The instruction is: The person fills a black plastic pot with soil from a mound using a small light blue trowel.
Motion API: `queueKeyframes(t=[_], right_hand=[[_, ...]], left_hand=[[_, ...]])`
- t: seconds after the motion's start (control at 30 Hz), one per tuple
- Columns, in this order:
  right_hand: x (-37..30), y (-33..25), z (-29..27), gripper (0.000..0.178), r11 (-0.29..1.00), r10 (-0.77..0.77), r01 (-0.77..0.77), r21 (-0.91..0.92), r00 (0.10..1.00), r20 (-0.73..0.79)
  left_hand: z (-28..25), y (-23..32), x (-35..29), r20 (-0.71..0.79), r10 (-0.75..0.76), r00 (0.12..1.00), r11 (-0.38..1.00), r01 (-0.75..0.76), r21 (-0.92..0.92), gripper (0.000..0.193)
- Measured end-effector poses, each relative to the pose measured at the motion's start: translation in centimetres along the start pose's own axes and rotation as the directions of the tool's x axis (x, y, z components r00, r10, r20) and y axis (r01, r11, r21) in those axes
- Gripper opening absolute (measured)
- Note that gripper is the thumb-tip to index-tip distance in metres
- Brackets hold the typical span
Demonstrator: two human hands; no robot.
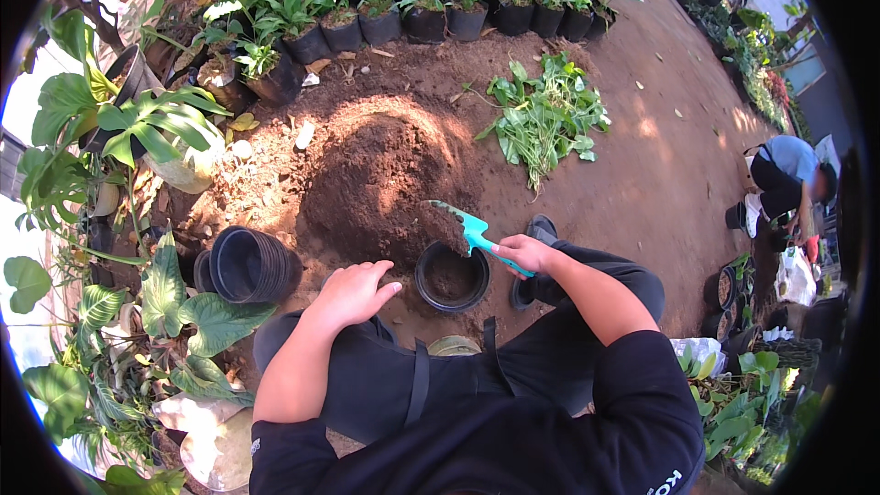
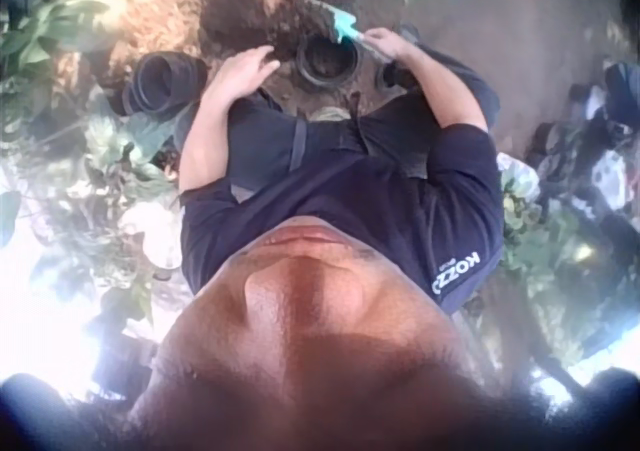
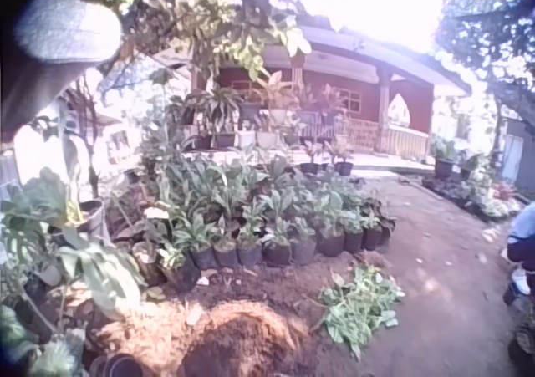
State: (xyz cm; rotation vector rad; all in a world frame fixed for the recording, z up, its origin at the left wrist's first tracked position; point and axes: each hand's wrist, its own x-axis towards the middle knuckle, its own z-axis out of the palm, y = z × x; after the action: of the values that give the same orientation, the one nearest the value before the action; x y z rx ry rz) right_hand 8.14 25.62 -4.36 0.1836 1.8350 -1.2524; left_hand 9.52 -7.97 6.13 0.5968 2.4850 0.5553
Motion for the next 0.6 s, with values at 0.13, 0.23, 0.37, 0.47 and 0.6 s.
queueKeyframes(t=[0.13,0.23,0.37,0.47,0.6], right_hand=[[-2.6,0.1,-0.9,0.038,0.985,0.067,-0.057,-0.160,0.996,0.061],[-3.2,0.1,-1.3,0.040,0.978,0.091,-0.074,-0.195,0.992,0.082],[-3.6,0.6,-1.6,0.041,0.963,0.093,-0.075,-0.259,0.994,0.056],[-3.4,1.5,-1.7,0.041,0.964,0.119,-0.109,-0.244,0.992,0.029],[-3.3,2.1,-1.9,0.041,0.955,0.155,-0.138,-0.264,0.987,0.045]], left_hand=[[0.0,0.0,0.7,0.024,-0.001,1.000,0.999,0.000,0.038,0.049],[0.3,-0.8,2.1,-0.009,0.035,0.999,0.999,-0.035,0.038,0.050],[1.6,-1.0,3.7,0.015,0.008,1.000,1.000,-0.008,0.003,0.049],[2.6,-1.0,4.2,0.114,-0.026,0.993,0.998,0.020,0.052,0.048],[3.4,-0.9,4.2,0.195,-0.139,0.971,0.986,0.118,0.116,0.048]])
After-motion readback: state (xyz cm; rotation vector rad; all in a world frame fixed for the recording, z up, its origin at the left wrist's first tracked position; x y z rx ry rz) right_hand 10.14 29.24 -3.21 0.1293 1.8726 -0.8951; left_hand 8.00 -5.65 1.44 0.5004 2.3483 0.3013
